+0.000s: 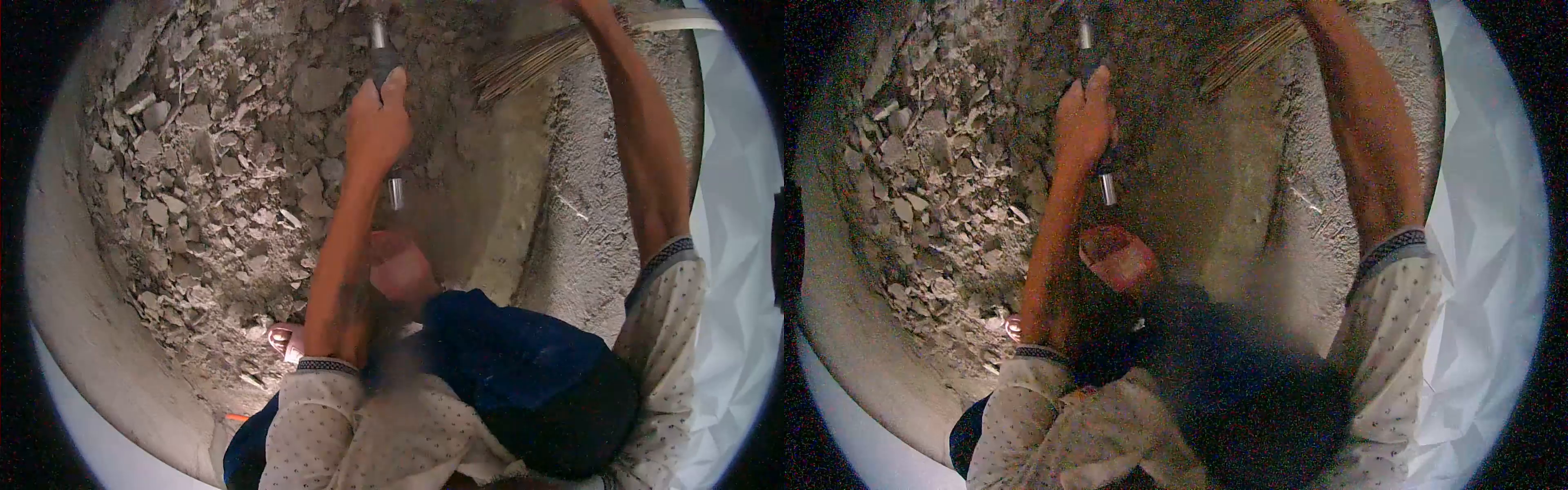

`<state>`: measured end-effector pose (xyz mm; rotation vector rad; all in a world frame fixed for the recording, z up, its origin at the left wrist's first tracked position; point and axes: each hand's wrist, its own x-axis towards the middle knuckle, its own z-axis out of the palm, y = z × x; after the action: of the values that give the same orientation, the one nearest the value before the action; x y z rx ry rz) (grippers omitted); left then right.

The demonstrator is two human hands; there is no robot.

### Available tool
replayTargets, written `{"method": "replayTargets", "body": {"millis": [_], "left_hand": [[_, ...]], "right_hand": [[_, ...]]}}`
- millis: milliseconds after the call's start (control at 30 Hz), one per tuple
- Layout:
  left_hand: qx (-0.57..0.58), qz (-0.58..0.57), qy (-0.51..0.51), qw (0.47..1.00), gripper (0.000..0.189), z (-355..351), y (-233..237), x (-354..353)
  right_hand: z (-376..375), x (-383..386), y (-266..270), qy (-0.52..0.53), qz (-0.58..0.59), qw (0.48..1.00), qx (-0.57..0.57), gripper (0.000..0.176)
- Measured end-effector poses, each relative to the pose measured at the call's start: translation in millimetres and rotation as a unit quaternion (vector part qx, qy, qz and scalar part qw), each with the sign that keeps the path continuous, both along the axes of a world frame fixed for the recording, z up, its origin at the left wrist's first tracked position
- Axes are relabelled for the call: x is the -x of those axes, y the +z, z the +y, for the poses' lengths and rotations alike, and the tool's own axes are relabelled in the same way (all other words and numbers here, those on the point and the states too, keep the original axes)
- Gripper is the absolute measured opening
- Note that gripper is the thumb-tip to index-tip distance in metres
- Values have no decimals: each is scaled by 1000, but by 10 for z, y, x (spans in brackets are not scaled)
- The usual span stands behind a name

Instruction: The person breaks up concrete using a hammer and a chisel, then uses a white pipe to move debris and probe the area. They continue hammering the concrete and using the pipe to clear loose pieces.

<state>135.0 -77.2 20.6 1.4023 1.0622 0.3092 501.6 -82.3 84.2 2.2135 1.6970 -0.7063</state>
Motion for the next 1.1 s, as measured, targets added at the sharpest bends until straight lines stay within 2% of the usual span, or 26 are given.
{"method": "replayTargets", "body": {"millis": [33, 67, 100, 167, 233, 267, 300, 367, 400, 467, 567, 600, 633, 667, 700, 767, 800, 867, 967, 1067, 1100], "left_hand": [[-53, -4, -9, 999, 45, 13, -36, 17], [-59, 1, -10, 998, 44, 54, 4, 17], [-65, 6, -11, 998, 44, 97, 48, 14], [21, 30, -1, 999, 43, 214, 313, -34], [-63, -4, -15, 998, 41, 398, 400, -89], [-104, -21, -21, 994, 41, 481, 481, -132], [-84, -41, -2, 996, 41, 557, 574, -208], [-45, -83, 34, 995, 41, 705, 832, -392], [-73, -79, 25, 994, 41, 790, 784, -488], [-137, -66, 15, 988, 41, 1033, 688, -659], [-253, 47, -54, 965, 40, 1146, 747, -787], [-296, 53, -74, 951, 42, 1169, 616, -840], [-337, 59, -97, 935, 45, 1191, 347, -900], [-375, 66, -119, 917, 48, 1201, 302, -906], [-279, 55, -174, 943, 47, 1262, 264, -889], [-80, 33, -275, 957, 45, 1405, 596, -839], [-41, 22, -228, 972, 43, 1442, 777, -843], [50, 1, -131, 990, 38, 1428, 1007, -845], [-132, -1, 26, 991, 38, 1416, 901, -1013], [-266, 113, 42, 956, 40, 1191, 435, -1123], [-218, 109, -64, 968, 40, 1247, 324, -1046]], "right_hand": [[4, 166, -57, -4, -25, 999, 28, 26], [-21, 280, -102, -9, -50, 997, 54, 25], [-88, 331, -111, 51, -91, 993, 48, 24], [-205, 371, -117, 167, -177, 969, 41, 25], [-161, 283, -369, 15, -171, 985, 20, 27], [-43, 415, -274, -60, -165, 984, 9, 28], [2, 517, -122, -113, -137, 983, 40, 28], [-14, 657, -12, -16, -149, 989, -20, 29], [-14, 695, 49, 35, -156, 986, -49, 30], [38, 856, 201, 8, -157, 987, -11, 30], [65, 992, 329, -63, -111, 992, -2, 28], [64, 990, 348, -92, -88, 992, -5, 27], [74, 985, 356, -90, -106, 990, -8, 27], [77, 1000, 333, -88, -122, 989, -7, 26], [79, 1017, 312, -85, -137, 987, -7, 26], [58, 987, 205, -76, -148, 984, -57, 26], [24, 954, 172, -75, -156, 982, -79, 26], [30, 987, 247, -101, -141, 984, -52, 25], [21, 1045, 360, -93, -126, 987, -32, 23], [31, 981, 233, -97, -130, 986, -38, 20], [47, 952, 167, -105, -133, 985, -44, 19]]}}
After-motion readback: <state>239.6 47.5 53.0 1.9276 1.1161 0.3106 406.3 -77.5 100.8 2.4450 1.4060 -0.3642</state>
